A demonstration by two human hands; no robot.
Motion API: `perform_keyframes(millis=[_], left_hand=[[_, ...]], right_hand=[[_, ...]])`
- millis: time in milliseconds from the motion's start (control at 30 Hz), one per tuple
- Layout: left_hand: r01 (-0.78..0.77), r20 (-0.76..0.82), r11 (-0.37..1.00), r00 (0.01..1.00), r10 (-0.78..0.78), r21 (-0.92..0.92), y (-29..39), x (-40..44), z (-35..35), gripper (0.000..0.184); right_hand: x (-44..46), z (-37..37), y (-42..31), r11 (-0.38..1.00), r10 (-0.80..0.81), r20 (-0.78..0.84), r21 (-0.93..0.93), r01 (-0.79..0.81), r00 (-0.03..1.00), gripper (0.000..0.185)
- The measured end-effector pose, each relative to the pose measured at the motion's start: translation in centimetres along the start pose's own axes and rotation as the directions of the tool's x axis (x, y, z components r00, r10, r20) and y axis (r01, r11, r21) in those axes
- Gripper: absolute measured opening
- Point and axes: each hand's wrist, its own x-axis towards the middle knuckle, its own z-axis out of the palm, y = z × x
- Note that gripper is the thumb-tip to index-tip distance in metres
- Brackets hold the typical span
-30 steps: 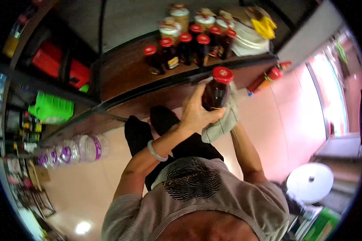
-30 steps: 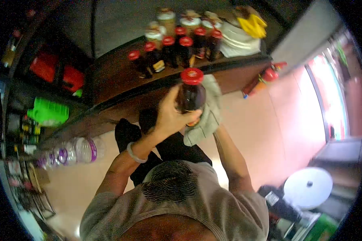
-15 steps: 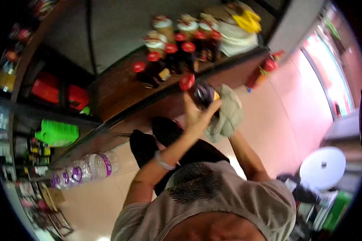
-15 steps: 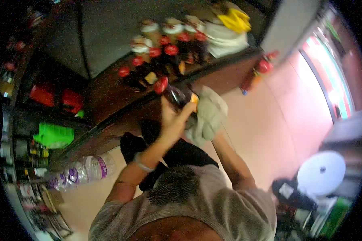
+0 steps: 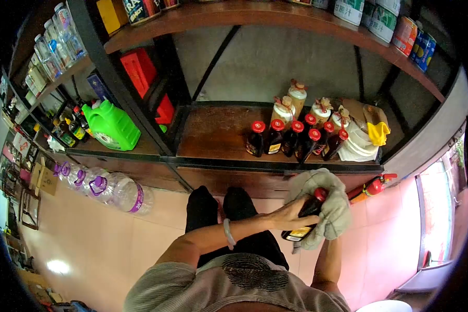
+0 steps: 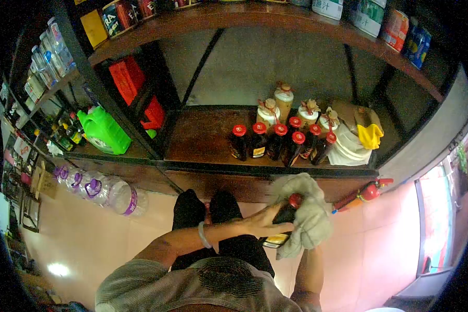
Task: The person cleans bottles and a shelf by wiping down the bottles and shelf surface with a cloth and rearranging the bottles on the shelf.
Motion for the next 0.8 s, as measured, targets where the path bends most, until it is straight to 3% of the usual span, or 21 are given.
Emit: perform_keyframes(millis=[100, 167, 200, 233, 267, 300, 333, 367, 400, 433, 467, 500, 533, 567, 600, 633, 700, 733, 800], left_hand=[[0.155, 0.174, 0.982, 0.976, -0.135, -0.108, 1.3, -0.5, -1.8, 0.058], [0.085, 0.03, 0.986, 0.996, -0.082, -0.147, 1.5, -1.2, -1.8, 0.055], [0.073, -0.035, 0.99, 0.996, -0.078, -0.124, 1.4, -1.3, -1.9, 0.055], [0.088, -0.103, 0.981, 0.989, -0.107, -0.17, 1.5, -1.3, -1.9, 0.052], [0.103, -0.173, 0.971, 0.975, -0.141, -0.214, 1.6, -1.3, -2.0, 0.051], [0.109, -0.185, 0.967, 0.971, -0.153, -0.229, 1.1, -1.3, -2.1, 0.05], [0.054, -0.35, 0.982, 0.93, -0.115, -0.179, 1.5, -1.1, -1.7, 0.049], [0.097, -0.376, 0.986, 0.916, -0.141, -0.133, 1.9, -1.4, -1.6, 0.047], [0.143, -0.407, 0.986, 0.898, -0.167, -0.09, 2.1, -1.8, -1.6, 0.046], [0.059, -0.504, 0.997, 0.86, -0.079, -0.054, 1.8, -1.8, -1.3, 0.044], [-0.019, -0.601, 1.0, 0.799, 0.008, -0.011, 1.3, -1.8, -0.8, 0.042], [-0.089, -0.696, 0.995, 0.712, 0.093, 0.043, 0.9, -1.9, -0.7, 0.041], [-0.07, -0.703, 0.997, 0.707, 0.079, 0.041, 0.9, -2.1, -1.1, 0.043], [-0.056, -0.718, 0.998, 0.692, 0.067, 0.04, 1.0, -2.5, -1.9, 0.045], [-0.043, -0.738, 0.998, 0.673, 0.056, 0.037, 1.2, -2.7, -2.9, 0.048], [-0.053, -0.736, 0.998, 0.676, 0.021, -0.019, 1.7, -3.3, -4.1, 0.045], [-0.055, -0.783, 0.998, 0.621, 0.022, -0.015, 3.8, -5.6, -6.2, 0.042], [-0.092, -0.801, 0.995, 0.598, 0.02, -0.043, 4.7, -7.2, -7.1, 0.042], [-0.17, -0.881, 0.983, 0.473, 0.018, -0.071, 4.3, -11.3, -8.2, 0.041]], right_hand=[[0.2, 0.1, -1.7, 0.846, 0.003, 0.153, -0.528, 0.079, 0.988, 0.026], [0.4, 0.8, -2.2, 0.809, 0.112, 0.215, -0.586, 0.036, 0.97, 0.026], [0.4, 1.0, -2.3, 0.846, 0.183, 0.227, -0.531, -0.036, 0.956, 0.026], [0.4, 2.5, -0.7, 0.972, 0.222, 0.207, -0.127, -0.199, 0.953, 0.025], [0.4, 4.0, 0.9, 0.9, 0.261, 0.187, 0.308, -0.308, 0.947, 0.025], [0.7, 6.1, 3.2, 0.647, 0.283, 0.19, 0.686, -0.333, 0.94, 0.025], [0.2, 6.0, 3.4, 0.766, 0.175, 0.114, 0.608, -0.208, 0.978, 0.024], [-0.3, 6.0, 3.6, 0.857, 0.063, 0.036, 0.51, -0.072, 0.997, 0.024], [-1.1, 5.9, 4.2, 0.956, -0.008, 0.042, 0.294, -0.004, 0.999, 0.024], [-2.1, 5.8, 4.7, 0.995, -0.079, 0.047, 0.063, 0.076, 0.996, 0.024], [-2.4, 7.1, 7.9, 0.953, 0.055, 0.068, 0.296, -0.072, 0.996, 0.025], [-3.2, 8.0, 9.3, 0.802, 0.126, 0.157, 0.565, -0.194, 0.98, 0.026], [-4.2, 8.8, 10.6, 0.565, 0.195, 0.244, 0.763, -0.313, 0.95, 0.027], [-5.5, 9.5, 11.1, 0.214, 0.174, 0.371, 0.89, -0.403, 0.912, 0.028], [-5.5, 9.8, 11.1, -0.163, 0.118, 0.491, 0.867, -0.471, 0.863, 0.029], [-5.0, 9.3, 8.2, 0.687, 0.246, 0.54, 0.489, -0.538, 0.805, 0.031], [-3.5, 9.0, 4.2, 0.97, 0.223, 0.585, -0.05, -0.24, 0.78, 0.032], [-2.7, 8.8, 2.1, 0.955, 0.211, 0.607, -0.295, -0.03, 0.767, 0.032], [0.1, 9.5, 2.5, 0.997, -0.065, 0.61, 0.069, 0.029, 0.79, 0.03]])
